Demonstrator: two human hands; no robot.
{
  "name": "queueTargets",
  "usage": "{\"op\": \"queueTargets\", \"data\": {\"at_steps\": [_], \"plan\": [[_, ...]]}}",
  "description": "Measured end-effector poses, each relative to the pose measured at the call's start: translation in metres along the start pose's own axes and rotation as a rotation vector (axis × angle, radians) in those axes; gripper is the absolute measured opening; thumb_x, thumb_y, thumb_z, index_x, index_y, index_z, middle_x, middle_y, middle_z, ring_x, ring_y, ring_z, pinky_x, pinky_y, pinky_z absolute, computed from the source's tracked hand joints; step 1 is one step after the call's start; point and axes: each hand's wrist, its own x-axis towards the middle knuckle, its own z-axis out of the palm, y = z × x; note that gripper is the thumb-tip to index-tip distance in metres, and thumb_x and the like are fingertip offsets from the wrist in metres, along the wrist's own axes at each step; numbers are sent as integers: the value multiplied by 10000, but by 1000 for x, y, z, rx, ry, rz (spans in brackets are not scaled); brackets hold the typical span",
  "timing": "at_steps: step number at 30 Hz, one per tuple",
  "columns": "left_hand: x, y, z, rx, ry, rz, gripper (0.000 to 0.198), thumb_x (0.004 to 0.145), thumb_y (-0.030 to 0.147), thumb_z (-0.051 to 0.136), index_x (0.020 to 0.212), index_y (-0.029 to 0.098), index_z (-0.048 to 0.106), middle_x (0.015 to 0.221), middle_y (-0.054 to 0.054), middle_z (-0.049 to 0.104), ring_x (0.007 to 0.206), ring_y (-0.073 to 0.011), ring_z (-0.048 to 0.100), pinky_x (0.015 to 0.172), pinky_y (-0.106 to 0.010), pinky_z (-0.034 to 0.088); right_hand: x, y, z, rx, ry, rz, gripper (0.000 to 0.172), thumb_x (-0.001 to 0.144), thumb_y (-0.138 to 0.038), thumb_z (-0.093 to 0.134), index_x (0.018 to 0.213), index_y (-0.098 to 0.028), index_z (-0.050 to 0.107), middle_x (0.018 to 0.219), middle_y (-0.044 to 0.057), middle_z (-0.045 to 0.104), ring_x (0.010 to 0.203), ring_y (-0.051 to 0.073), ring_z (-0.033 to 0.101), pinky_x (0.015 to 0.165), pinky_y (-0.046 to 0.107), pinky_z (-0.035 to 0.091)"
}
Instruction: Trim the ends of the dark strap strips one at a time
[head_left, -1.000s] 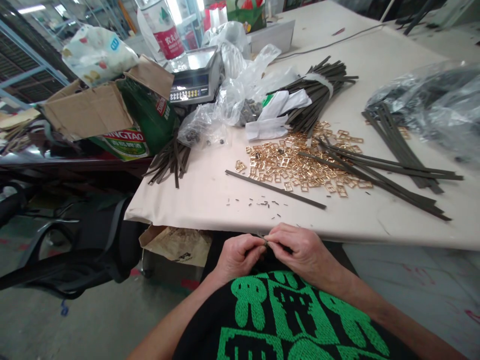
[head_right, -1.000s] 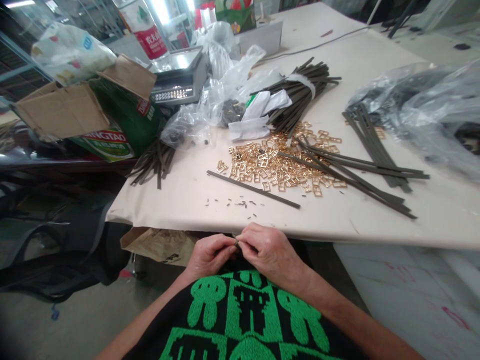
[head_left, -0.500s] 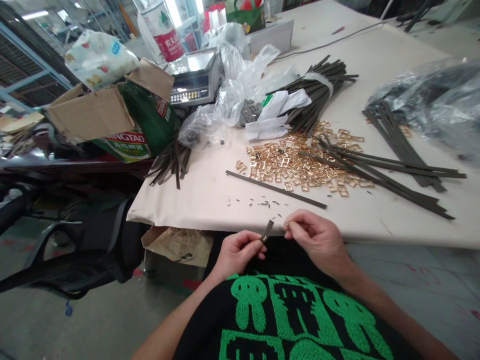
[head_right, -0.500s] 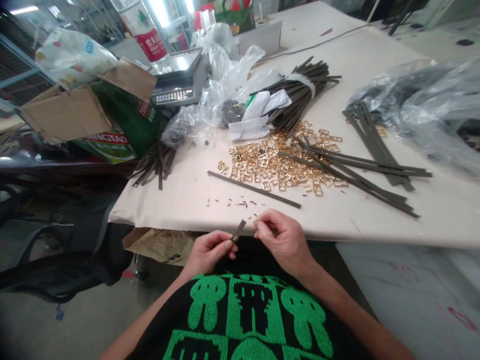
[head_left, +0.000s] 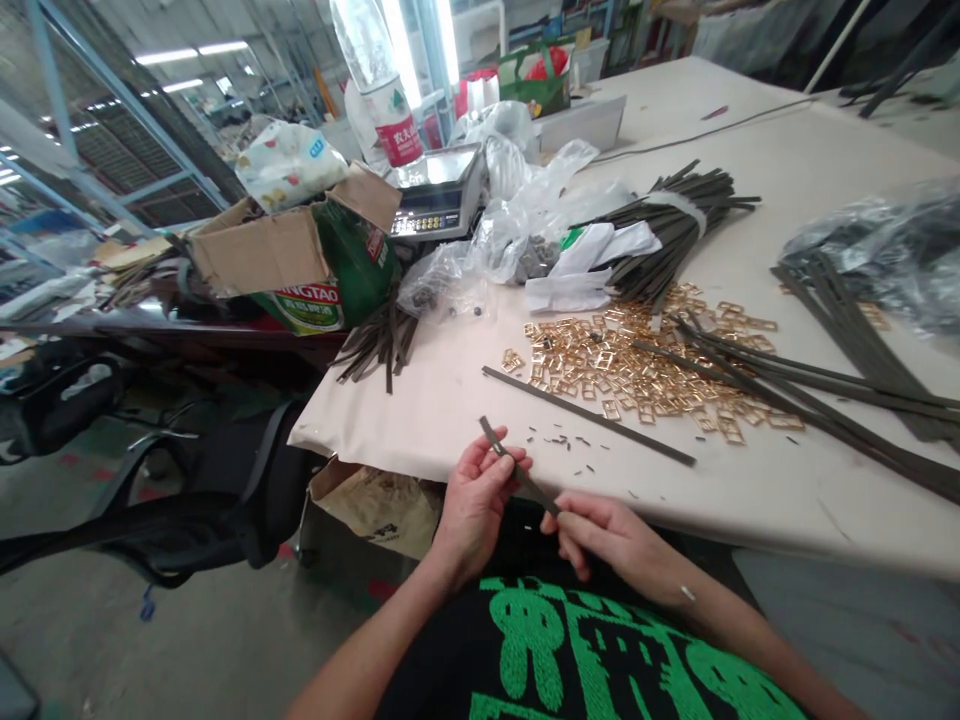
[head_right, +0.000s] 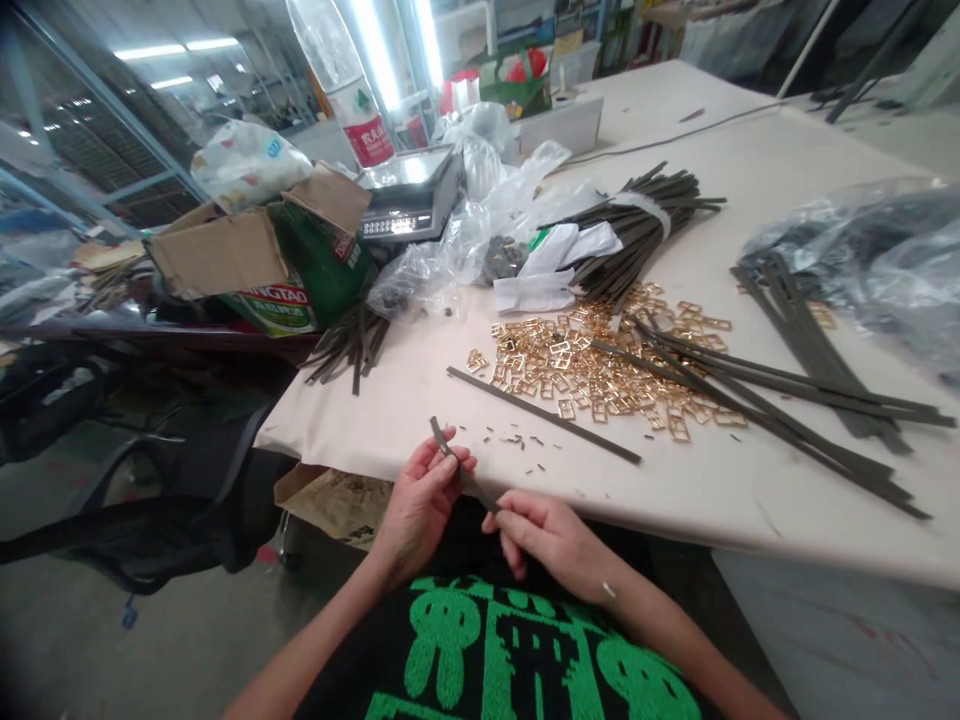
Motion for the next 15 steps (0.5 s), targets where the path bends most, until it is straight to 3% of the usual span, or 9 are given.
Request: {"op": "queueTargets", "data": {"at_steps": [2, 5, 15], "plan": [[1, 6, -10, 23, 50, 37, 405, 675, 253, 832, 1038, 166, 673, 869, -25, 724, 788, -129, 681, 742, -228, 520, -11, -4, -13, -62, 65, 52, 487, 911, -623, 475, 871, -165, 634, 496, -56, 496, 396, 73, 397, 413, 197, 302], [0, 12, -22, 78, 71, 65, 289, 706, 286, 805, 942, 151, 706, 829, -25, 717, 720, -109, 656, 694, -216, 515, -30, -9, -27, -133, 67, 124, 517, 898, -664, 456, 847, -178, 625, 472, -59, 474, 352, 60, 310, 356, 196, 190], [-14, 11, -28, 360, -59, 81, 148, 820, 272, 698, 906, 151, 695, 620, 20, 635, 580, -80, 586, 599, -184, 445, -61, -14, -33, -123, 120, 200, 552, 871, -706, 452, 801, -179, 598, 448, -58, 448, 386, 66, 303, 391, 192, 192]]}}
